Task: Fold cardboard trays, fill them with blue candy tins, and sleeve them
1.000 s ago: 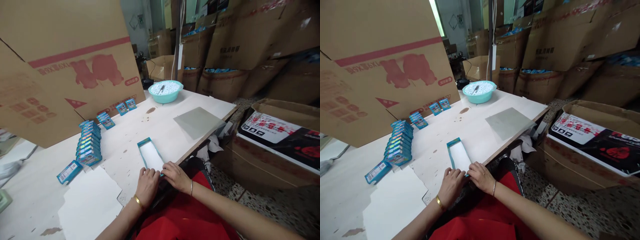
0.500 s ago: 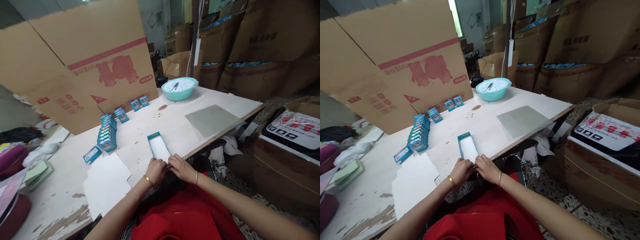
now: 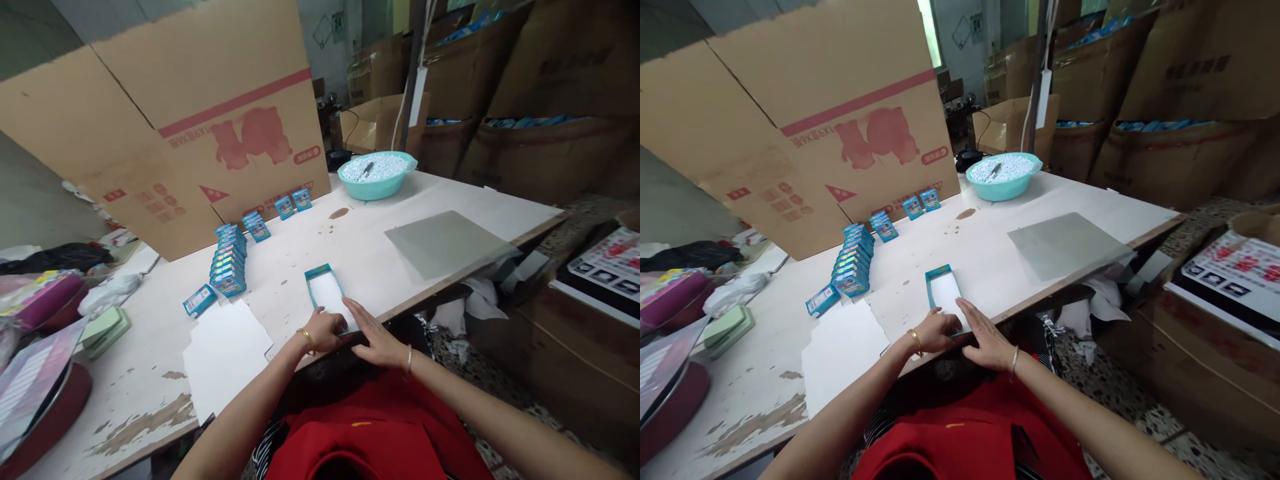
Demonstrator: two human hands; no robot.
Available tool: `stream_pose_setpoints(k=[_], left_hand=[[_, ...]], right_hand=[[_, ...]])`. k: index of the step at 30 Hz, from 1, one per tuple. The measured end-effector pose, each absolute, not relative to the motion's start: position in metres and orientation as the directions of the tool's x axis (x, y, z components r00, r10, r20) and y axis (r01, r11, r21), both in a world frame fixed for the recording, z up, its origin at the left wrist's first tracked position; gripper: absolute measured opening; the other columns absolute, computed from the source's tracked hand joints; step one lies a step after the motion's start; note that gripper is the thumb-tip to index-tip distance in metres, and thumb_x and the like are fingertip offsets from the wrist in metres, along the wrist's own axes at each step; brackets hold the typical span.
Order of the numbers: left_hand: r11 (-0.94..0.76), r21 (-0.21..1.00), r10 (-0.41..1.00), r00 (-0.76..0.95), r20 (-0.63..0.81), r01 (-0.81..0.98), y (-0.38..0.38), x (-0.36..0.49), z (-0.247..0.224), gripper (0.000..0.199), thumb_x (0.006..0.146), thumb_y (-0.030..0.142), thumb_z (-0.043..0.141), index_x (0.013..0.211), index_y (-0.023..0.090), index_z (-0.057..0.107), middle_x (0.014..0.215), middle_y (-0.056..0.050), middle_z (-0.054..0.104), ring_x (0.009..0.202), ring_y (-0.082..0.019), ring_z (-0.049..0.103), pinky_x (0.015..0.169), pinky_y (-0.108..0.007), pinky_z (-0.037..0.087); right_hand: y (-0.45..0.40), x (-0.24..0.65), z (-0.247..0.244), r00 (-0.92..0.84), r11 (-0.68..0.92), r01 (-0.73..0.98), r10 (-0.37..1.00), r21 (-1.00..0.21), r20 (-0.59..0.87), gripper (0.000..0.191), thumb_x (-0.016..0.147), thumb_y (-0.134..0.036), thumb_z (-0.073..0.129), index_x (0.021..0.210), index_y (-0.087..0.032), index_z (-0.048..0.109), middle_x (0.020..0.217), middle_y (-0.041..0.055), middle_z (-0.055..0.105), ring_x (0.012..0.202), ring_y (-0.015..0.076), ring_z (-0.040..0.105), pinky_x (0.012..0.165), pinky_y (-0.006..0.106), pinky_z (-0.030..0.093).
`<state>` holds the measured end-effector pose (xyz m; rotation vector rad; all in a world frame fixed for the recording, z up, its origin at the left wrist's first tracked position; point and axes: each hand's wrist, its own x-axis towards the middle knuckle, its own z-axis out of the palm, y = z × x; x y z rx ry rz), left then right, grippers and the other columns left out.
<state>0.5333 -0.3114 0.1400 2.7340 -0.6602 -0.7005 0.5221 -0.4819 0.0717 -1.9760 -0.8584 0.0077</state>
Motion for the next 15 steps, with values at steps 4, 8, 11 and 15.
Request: stream_pose_setpoints(k=[4, 8, 11, 15], left_hand=[[-0.755, 0.372, -0.609, 0.788, -0.090, -0.540, -0.280, 0.520, 0.149, 0.037, 0.087, 0.038, 0.052, 0.119, 0.019, 0.054, 0.117, -0.011, 0.063, 0.110, -0.021, 0.057, 0.108, -0.045, 0.032], [-0.854, 0.101, -0.483, 0.849, 0.213, -0.511, -0.180, 0.544, 0.188, 0.080, 0.079, 0.057, 0.058, 0.142, 0.018, 0.030, 0.146, -0.018, 0.036, 0.138, -0.030, 0.028, 0.113, -0.050, 0.022], [-0.971, -0.112, -0.231, 0.956, 0.183, -0.213, -0.086, 0.584, 0.212, 0.106, 0.064, 0.065, 0.067, 0.146, 0.015, 0.023, 0.154, -0.018, 0.019, 0.143, -0.038, 0.005, 0.113, -0.057, 0.010], [-0.972, -0.236, 0.004, 0.999, -0.047, -0.007, -0.005, 0.626, 0.214, 0.123, 0.052, 0.064, 0.072, 0.149, 0.015, 0.014, 0.156, -0.018, 0.006, 0.141, -0.043, -0.004, 0.111, -0.061, 0.005]], right_hand=[[-0.476, 0.532, 0.079, 0.904, -0.383, 0.309, 0.402, -0.870, 0.144, 0.078, 0.086, -0.042, 0.047, 0.149, -0.024, 0.004, 0.148, 0.0142, 0.023, 0.126, 0.0266, 0.043, 0.101, 0.044, 0.043], [-0.448, 0.546, 0.076, 0.962, -0.547, 0.199, 0.269, -0.813, 0.055, 0.072, 0.086, -0.050, 0.046, 0.147, -0.021, 0.020, 0.133, 0.0142, 0.038, 0.108, 0.0276, 0.056, 0.091, 0.044, 0.049], [-0.418, 0.556, 0.070, 0.954, -0.582, 0.244, 0.286, -0.776, 0.086, 0.060, 0.089, -0.037, 0.040, 0.144, -0.018, 0.026, 0.125, 0.0143, 0.044, 0.104, 0.0274, 0.058, 0.087, 0.043, 0.051], [-0.380, 0.567, 0.072, 0.933, -0.619, 0.283, 0.354, -0.733, 0.062, 0.061, 0.086, -0.023, 0.039, 0.144, -0.015, 0.025, 0.134, 0.0171, 0.039, 0.103, 0.0279, 0.059, 0.083, 0.043, 0.053]])
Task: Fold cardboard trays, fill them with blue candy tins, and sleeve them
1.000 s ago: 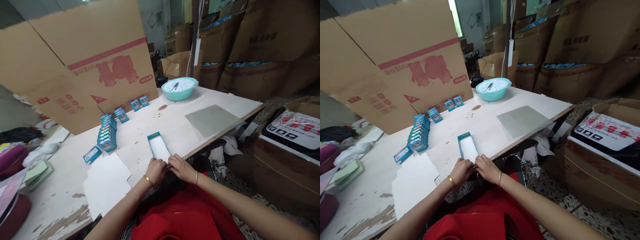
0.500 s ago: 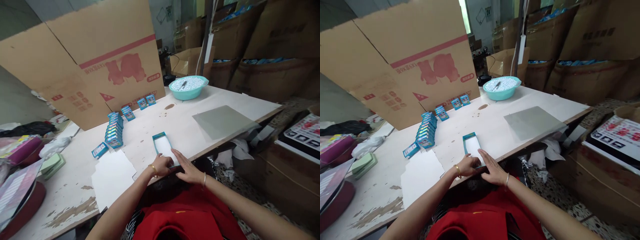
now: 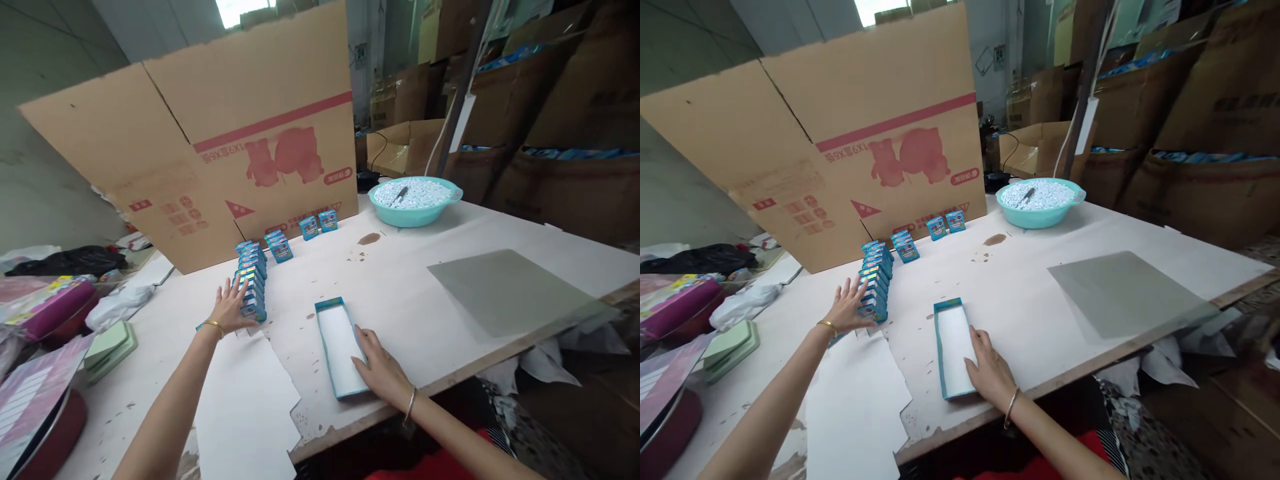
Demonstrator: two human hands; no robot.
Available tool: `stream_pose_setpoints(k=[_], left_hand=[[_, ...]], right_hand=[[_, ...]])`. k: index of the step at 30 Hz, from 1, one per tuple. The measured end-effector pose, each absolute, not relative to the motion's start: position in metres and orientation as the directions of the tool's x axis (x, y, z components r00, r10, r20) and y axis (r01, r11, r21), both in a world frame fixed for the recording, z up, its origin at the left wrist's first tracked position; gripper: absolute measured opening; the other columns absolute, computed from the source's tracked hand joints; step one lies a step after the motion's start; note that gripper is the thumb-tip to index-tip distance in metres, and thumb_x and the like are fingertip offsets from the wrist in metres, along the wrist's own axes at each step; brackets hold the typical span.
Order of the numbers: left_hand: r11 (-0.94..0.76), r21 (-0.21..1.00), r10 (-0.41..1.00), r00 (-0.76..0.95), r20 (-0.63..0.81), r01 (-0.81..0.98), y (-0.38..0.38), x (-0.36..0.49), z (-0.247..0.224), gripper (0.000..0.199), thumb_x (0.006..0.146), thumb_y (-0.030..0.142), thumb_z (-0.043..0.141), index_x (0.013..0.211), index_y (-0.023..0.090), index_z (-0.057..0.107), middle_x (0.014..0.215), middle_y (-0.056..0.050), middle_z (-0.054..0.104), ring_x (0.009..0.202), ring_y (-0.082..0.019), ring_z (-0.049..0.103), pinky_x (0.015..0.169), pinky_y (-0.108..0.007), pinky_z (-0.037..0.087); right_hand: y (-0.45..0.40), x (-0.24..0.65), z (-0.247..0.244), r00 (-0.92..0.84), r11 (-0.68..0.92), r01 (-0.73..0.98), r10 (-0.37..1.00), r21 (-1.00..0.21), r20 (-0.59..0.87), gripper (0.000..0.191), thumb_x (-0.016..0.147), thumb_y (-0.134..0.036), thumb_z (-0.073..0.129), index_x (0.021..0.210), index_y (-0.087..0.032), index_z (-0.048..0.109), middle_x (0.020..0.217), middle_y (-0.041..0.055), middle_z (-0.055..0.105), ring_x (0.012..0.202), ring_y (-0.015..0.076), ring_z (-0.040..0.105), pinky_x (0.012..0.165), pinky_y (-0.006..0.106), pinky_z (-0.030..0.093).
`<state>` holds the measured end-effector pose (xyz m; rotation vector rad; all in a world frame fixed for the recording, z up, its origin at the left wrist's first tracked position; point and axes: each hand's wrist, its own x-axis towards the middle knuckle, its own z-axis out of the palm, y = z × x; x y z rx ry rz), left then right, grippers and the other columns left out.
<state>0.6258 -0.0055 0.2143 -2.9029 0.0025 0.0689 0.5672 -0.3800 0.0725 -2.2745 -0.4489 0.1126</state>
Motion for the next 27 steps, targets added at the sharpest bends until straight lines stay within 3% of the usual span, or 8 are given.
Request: stream_pose_setpoints(k=[4, 8, 11, 13, 16, 20, 23, 27], left_hand=[[-0.973, -0.229, 0.027, 0.989, -0.146, -0.008, 0.011, 0.632, 0.201, 0.113, 0.058, 0.055, 0.069, 0.149, 0.016, 0.014, 0.156, -0.016, 0.013, 0.141, -0.044, 0.004, 0.111, -0.059, 0.010], [-0.970, -0.239, -0.029, 0.998, -0.061, -0.043, 0.010, 0.620, 0.195, 0.094, 0.066, 0.045, 0.063, 0.146, 0.015, 0.024, 0.153, -0.016, 0.020, 0.140, -0.043, 0.012, 0.112, -0.057, 0.010], [-0.968, -0.225, -0.108, 0.994, -0.014, -0.108, 0.013, 0.618, 0.198, 0.086, 0.063, 0.042, 0.064, 0.139, 0.015, 0.035, 0.143, -0.019, 0.033, 0.133, -0.039, 0.030, 0.113, -0.055, 0.011], [-0.975, -0.183, -0.125, 0.992, -0.017, -0.126, 0.014, 0.622, 0.202, 0.092, 0.060, 0.045, 0.066, 0.140, 0.015, 0.033, 0.136, -0.019, 0.038, 0.124, -0.036, 0.039, 0.111, -0.051, 0.021], [-0.985, -0.141, -0.094, 0.994, -0.058, -0.101, 0.014, 0.631, 0.206, 0.108, 0.058, 0.051, 0.068, 0.146, 0.013, 0.019, 0.133, -0.019, 0.038, 0.121, -0.036, 0.039, 0.104, -0.045, 0.032], [-0.993, -0.115, 0.003, 0.997, -0.083, -0.007, 0.005, 0.634, 0.216, 0.105, 0.059, 0.049, 0.068, 0.147, 0.017, 0.021, 0.121, -0.015, 0.046, 0.113, -0.035, 0.042, 0.097, -0.044, 0.039], [-0.998, 0.013, 0.062, 0.997, 0.039, 0.062, -0.013, 0.624, 0.231, 0.101, 0.060, 0.050, 0.069, 0.145, 0.018, 0.024, 0.120, -0.013, 0.047, 0.112, -0.034, 0.043, 0.097, -0.046, 0.039], [-0.927, 0.374, 0.049, 0.984, 0.174, -0.020, -0.057, 0.610, 0.249, 0.104, 0.061, 0.055, 0.071, 0.145, 0.022, 0.019, 0.137, -0.011, 0.040, 0.125, -0.033, 0.039, 0.106, -0.046, 0.033]], right_hand=[[-0.359, 0.572, 0.083, 0.924, -0.678, 0.273, 0.382, -0.682, -0.009, 0.064, 0.083, -0.018, 0.040, 0.145, -0.017, 0.025, 0.140, 0.0151, 0.038, 0.104, 0.0265, 0.060, 0.081, 0.039, 0.053], [-0.349, 0.573, 0.090, 0.925, -0.726, 0.259, 0.375, -0.637, -0.052, 0.064, 0.083, -0.018, 0.038, 0.146, -0.015, 0.023, 0.144, 0.0156, 0.035, 0.105, 0.0274, 0.059, 0.080, 0.040, 0.053], [-0.344, 0.575, 0.094, 0.911, -0.733, 0.263, 0.403, -0.627, -0.090, 0.064, 0.084, -0.020, 0.037, 0.146, -0.013, 0.022, 0.148, 0.0160, 0.030, 0.110, 0.0292, 0.057, 0.082, 0.042, 0.051], [-0.340, 0.577, 0.098, 0.899, -0.731, 0.275, 0.426, -0.624, -0.102, 0.065, 0.084, -0.020, 0.037, 0.146, -0.013, 0.022, 0.148, 0.0152, 0.030, 0.112, 0.0289, 0.056, 0.083, 0.040, 0.051], [-0.335, 0.580, 0.103, 0.890, -0.732, 0.299, 0.446, -0.612, -0.099, 0.066, 0.082, -0.019, 0.039, 0.146, -0.013, 0.023, 0.148, 0.0150, 0.031, 0.111, 0.0281, 0.057, 0.082, 0.037, 0.050], [-0.332, 0.581, 0.105, 0.895, -0.747, 0.311, 0.438, -0.587, -0.083, 0.069, 0.079, -0.012, 0.038, 0.146, -0.014, 0.024, 0.149, 0.0143, 0.032, 0.103, 0.0265, 0.061, 0.078, 0.036, 0.050], [-0.331, 0.582, 0.105, 0.896, -0.751, 0.320, 0.438, -0.577, -0.074, 0.070, 0.078, -0.009, 0.036, 0.147, -0.014, 0.024, 0.148, 0.0140, 0.033, 0.100, 0.0266, 0.062, 0.077, 0.037, 0.051], [-0.332, 0.584, 0.108, 0.895, -0.749, 0.323, 0.440, -0.578, -0.070, 0.072, 0.077, -0.009, 0.037, 0.147, -0.012, 0.023, 0.149, 0.0148, 0.032, 0.101, 0.0281, 0.062, 0.077, 0.040, 0.051]])
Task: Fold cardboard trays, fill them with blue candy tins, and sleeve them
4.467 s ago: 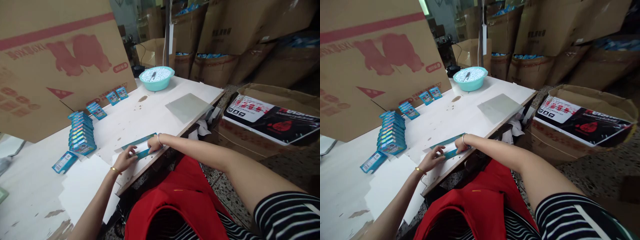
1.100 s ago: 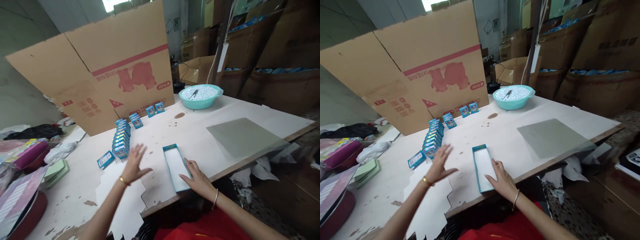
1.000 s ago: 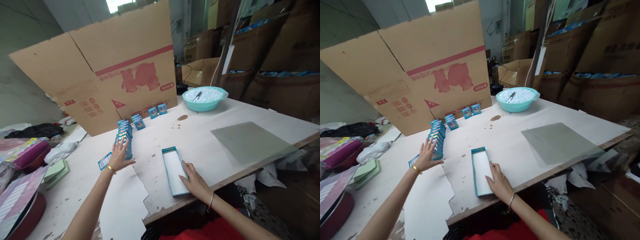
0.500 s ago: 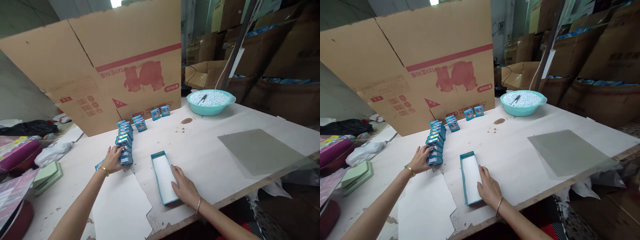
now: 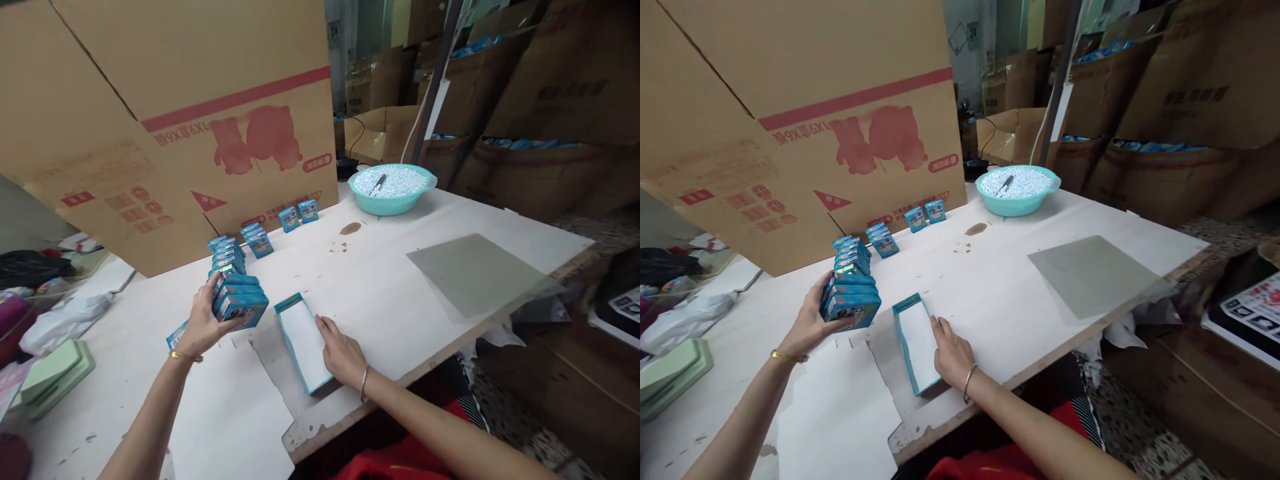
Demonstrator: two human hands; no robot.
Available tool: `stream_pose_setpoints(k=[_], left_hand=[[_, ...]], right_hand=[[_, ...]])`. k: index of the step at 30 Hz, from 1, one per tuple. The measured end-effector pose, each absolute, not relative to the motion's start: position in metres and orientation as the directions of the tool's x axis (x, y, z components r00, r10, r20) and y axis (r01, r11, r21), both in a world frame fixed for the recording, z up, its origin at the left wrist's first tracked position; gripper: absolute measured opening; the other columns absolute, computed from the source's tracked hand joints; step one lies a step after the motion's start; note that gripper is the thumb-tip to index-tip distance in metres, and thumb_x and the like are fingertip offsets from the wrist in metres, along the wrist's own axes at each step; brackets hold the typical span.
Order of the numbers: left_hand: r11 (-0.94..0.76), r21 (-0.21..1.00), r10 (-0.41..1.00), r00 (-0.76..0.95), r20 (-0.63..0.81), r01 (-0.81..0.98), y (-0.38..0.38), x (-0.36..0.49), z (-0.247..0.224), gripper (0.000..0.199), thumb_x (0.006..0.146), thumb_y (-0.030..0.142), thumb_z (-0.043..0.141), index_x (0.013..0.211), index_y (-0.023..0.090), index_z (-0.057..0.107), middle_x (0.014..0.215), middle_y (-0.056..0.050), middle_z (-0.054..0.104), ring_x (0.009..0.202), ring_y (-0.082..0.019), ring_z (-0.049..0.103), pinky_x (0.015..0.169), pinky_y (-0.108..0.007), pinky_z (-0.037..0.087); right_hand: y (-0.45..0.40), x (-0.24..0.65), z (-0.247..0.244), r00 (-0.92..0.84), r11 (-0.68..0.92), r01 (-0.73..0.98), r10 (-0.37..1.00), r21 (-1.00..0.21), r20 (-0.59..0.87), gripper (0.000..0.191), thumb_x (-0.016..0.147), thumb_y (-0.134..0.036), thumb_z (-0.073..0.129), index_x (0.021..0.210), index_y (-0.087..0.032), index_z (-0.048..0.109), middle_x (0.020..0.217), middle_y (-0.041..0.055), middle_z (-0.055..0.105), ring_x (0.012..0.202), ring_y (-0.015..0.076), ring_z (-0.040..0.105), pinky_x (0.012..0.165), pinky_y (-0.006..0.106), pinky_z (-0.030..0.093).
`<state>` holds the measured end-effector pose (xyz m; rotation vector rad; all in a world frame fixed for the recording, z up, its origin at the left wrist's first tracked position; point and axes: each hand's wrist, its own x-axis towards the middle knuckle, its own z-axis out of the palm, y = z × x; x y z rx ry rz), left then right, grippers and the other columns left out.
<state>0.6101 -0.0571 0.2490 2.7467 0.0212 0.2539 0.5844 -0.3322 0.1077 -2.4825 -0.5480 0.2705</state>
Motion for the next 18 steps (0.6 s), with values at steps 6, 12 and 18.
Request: stream_pose_setpoints(k=[6, 12, 18], left_hand=[[-0.903, 0.403, -0.219, 0.967, -0.128, -0.151, -0.143, 0.614, 0.231, 0.110, 0.053, 0.047, 0.077, 0.144, 0.016, 0.024, 0.136, -0.016, 0.043, 0.122, -0.033, 0.043, 0.104, -0.044, 0.035], [-0.980, -0.068, -0.174, 0.969, -0.176, -0.189, -0.188, 0.630, 0.210, 0.105, 0.052, 0.043, 0.073, 0.143, 0.013, 0.031, 0.119, -0.021, 0.051, 0.109, -0.039, 0.048, 0.091, -0.048, 0.040], [-0.969, 0.040, -0.246, 0.945, -0.214, -0.243, -0.161, 0.651, 0.209, 0.110, 0.056, 0.064, 0.069, 0.146, 0.021, 0.022, 0.150, -0.020, 0.025, 0.137, -0.040, 0.023, 0.107, -0.057, 0.021]], right_hand=[[-0.332, 0.582, 0.115, 0.905, -0.743, 0.265, 0.412, -0.615, -0.109, 0.072, 0.078, -0.009, 0.037, 0.148, -0.010, 0.021, 0.151, 0.0128, 0.028, 0.116, 0.0287, 0.055, 0.091, 0.039, 0.048], [-0.331, 0.582, 0.123, 0.905, -0.715, 0.230, 0.407, -0.660, -0.126, 0.069, 0.077, -0.002, 0.033, 0.146, -0.004, 0.024, 0.150, 0.0154, 0.030, 0.127, 0.0267, 0.046, 0.100, 0.038, 0.044], [-0.334, 0.583, 0.111, 0.898, -0.674, 0.222, 0.423, -0.704, -0.123, 0.067, 0.079, -0.004, 0.032, 0.145, -0.005, 0.026, 0.150, 0.0152, 0.031, 0.126, 0.0254, 0.048, 0.100, 0.037, 0.045]])
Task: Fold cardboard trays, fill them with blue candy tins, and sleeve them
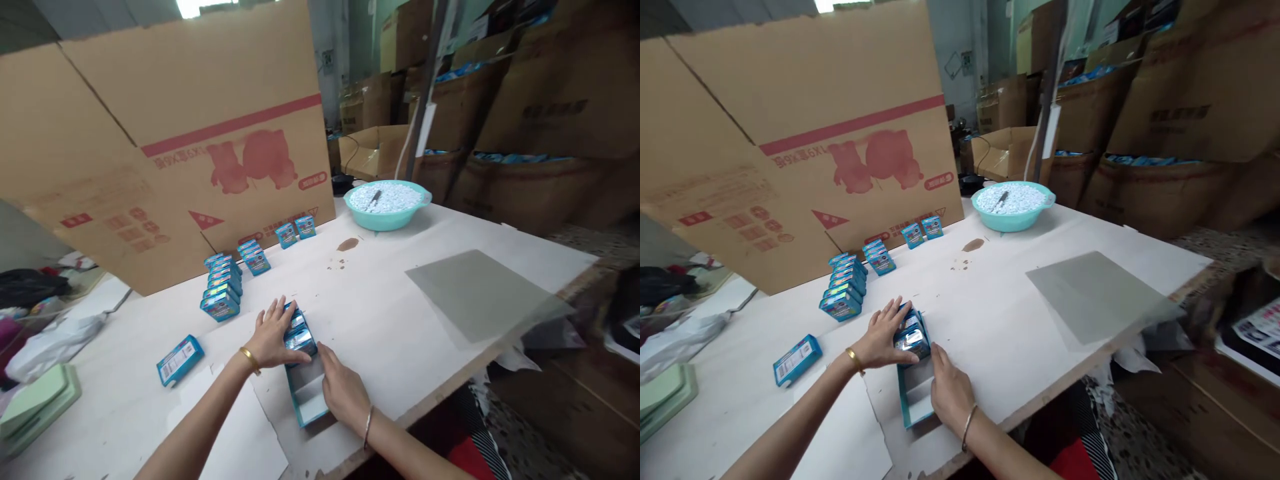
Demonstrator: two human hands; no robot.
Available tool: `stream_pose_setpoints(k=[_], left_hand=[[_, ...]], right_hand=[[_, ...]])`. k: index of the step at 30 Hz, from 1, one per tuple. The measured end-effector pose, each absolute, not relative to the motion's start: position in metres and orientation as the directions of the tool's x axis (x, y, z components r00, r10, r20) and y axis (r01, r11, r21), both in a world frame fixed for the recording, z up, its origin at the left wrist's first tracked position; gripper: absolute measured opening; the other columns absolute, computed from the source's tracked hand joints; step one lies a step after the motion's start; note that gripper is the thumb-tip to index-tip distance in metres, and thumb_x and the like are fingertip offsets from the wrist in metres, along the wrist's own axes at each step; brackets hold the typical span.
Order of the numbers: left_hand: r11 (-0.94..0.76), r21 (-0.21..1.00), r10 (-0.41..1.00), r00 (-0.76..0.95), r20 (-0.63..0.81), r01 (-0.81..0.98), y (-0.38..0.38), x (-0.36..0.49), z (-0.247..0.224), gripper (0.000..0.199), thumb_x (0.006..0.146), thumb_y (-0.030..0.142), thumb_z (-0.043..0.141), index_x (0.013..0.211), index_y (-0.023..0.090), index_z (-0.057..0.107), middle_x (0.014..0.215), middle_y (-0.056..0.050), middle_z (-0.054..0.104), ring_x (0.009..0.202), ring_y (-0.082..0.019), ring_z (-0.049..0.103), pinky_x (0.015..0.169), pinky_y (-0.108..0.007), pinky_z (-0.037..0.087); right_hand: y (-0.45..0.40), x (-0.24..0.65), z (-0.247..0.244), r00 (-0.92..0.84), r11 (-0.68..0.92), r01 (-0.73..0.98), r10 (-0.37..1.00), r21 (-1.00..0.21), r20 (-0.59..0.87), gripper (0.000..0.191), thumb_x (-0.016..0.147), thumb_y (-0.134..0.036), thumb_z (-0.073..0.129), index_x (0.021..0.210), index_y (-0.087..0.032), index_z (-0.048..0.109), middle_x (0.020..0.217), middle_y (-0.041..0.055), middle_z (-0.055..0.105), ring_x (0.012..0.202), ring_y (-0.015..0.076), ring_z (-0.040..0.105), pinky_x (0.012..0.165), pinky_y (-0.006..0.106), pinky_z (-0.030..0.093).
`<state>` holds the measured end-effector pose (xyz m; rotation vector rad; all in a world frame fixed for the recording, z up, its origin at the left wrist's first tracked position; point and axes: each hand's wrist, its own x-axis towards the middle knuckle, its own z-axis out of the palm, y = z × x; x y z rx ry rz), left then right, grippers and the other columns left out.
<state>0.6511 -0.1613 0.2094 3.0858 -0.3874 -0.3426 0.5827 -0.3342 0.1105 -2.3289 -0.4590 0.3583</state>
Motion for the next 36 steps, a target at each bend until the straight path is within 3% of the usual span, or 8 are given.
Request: stream_pose_setpoints(k=[5, 8, 10, 15, 19, 22, 28, 36], left_hand=[[-0.996, -0.079, 0.042, 0.998, -0.040, 0.038, -0.037, 0.654, 0.232, 0.072, 0.076, 0.045, 0.056, 0.138, 0.014, 0.038, 0.150, -0.017, 0.030, 0.141, -0.030, 0.021, 0.113, -0.046, 0.021], [-0.864, -0.260, 0.477, 0.866, -0.150, 0.431, 0.048, 0.629, 0.224, 0.097, 0.060, 0.045, 0.068, 0.143, 0.013, 0.029, 0.151, -0.020, 0.026, 0.140, -0.042, 0.015, 0.107, -0.063, 0.021], [-0.825, -0.266, 0.560, 0.783, -0.270, 0.498, 0.087, 0.608, 0.209, 0.108, 0.053, 0.043, 0.071, 0.145, 0.012, 0.023, 0.150, -0.021, 0.027, 0.139, -0.044, 0.017, 0.106, -0.065, 0.021], [-0.912, -0.044, 0.402, 0.864, -0.305, 0.408, 0.099, 0.577, 0.206, 0.086, 0.063, 0.051, 0.057, 0.136, 0.010, 0.039, 0.126, -0.016, 0.054, 0.112, -0.031, 0.055, 0.096, -0.038, 0.043], [-0.951, 0.032, 0.282, 0.907, -0.312, 0.307, 0.038, 0.604, 0.246, 0.071, 0.064, 0.058, 0.059, 0.124, 0.020, 0.055, 0.114, -0.009, 0.061, 0.100, -0.028, 0.059, 0.087, -0.036, 0.046], [-0.976, 0.150, 0.119, 0.960, -0.254, 0.161, -0.027, 0.657, 0.270, 0.064, 0.065, 0.060, 0.059, 0.117, 0.024, 0.059, 0.118, -0.006, 0.060, 0.103, -0.027, 0.058, 0.087, -0.035, 0.045], [-0.987, 0.099, 0.101, 0.974, -0.204, 0.123, -0.125, 0.819, 0.258, 0.054, 0.065, 0.063, 0.056, 0.094, 0.018, 0.063, 0.087, -0.008, 0.068, 0.079, -0.026, 0.062, 0.061, -0.030, 0.042], [-0.958, -0.062, 0.286, 0.945, -0.159, 0.280, -0.162, 0.978, 0.198, 0.086, 0.067, 0.083, 0.034, 0.101, 0.011, 0.066, 0.115, -0.022, 0.061, 0.105, -0.038, 0.059, 0.079, -0.039, 0.047]], right_hand=[[-0.336, 0.579, 0.084, 0.908, -0.605, 0.269, 0.420, -0.750, -0.013, 0.063, 0.080, -0.010, 0.032, 0.143, -0.010, 0.030, 0.149, 0.0136, 0.033, 0.128, 0.0239, 0.045, 0.099, 0.039, 0.047], [-0.335, 0.578, 0.077, 0.901, -0.581, 0.285, 0.434, -0.762, 0.006, 0.060, 0.081, -0.012, 0.032, 0.141, -0.015, 0.033, 0.149, 0.0118, 0.033, 0.125, 0.0237, 0.048, 0.094, 0.040, 0.051], [-0.335, 0.576, 0.076, 0.902, -0.568, 0.279, 0.432, -0.774, 0.008, 0.059, 0.081, -0.013, 0.032, 0.140, -0.017, 0.034, 0.150, 0.0104, 0.032, 0.127, 0.0233, 0.047, 0.093, 0.039, 0.052], [-0.343, 0.580, 0.073, 0.896, -0.438, 0.218, 0.444, -0.872, 0.001, 0.060, 0.082, -0.020, 0.040, 0.141, -0.019, 0.034, 0.147, 0.0095, 0.036, 0.131, 0.0244, 0.041, 0.100, 0.042, 0.047], [-0.354, 0.609, 0.080, 0.908, -0.253, 0.060, 0.415, -0.966, -0.052, 0.048, 0.088, -0.035, 0.047, 0.134, -0.023, 0.045, 0.135, 0.0109, 0.048, 0.088, 0.0193, 0.063, 0.076, 0.034, 0.057], [-0.355, 0.652, 0.097, 0.935, -0.210, 0.143, 0.349, -0.967, 0.063, 0.042, 0.090, -0.038, 0.047, 0.129, -0.022, 0.050, 0.123, 0.0112, 0.053, 0.068, 0.0133, 0.056, 0.066, 0.031, 0.054], [-0.343, 0.788, 0.097, 0.902, -0.285, 0.415, 0.256, -0.864, 0.349, 0.041, 0.087, -0.033, 0.053, 0.126, -0.020, 0.051, 0.108, 0.0105, 0.059, 0.088, 0.0198, 0.057, 0.083, 0.039, 0.051], [-0.332, 0.989, 0.054, 0.916, -0.492, 0.391, 0.126, -0.778, 0.381, 0.066, 0.081, -0.039, 0.060, 0.138, -0.014, 0.038, 0.124, 0.0187, 0.053, 0.118, 0.0322, 0.048, 0.100, 0.052, 0.038]])
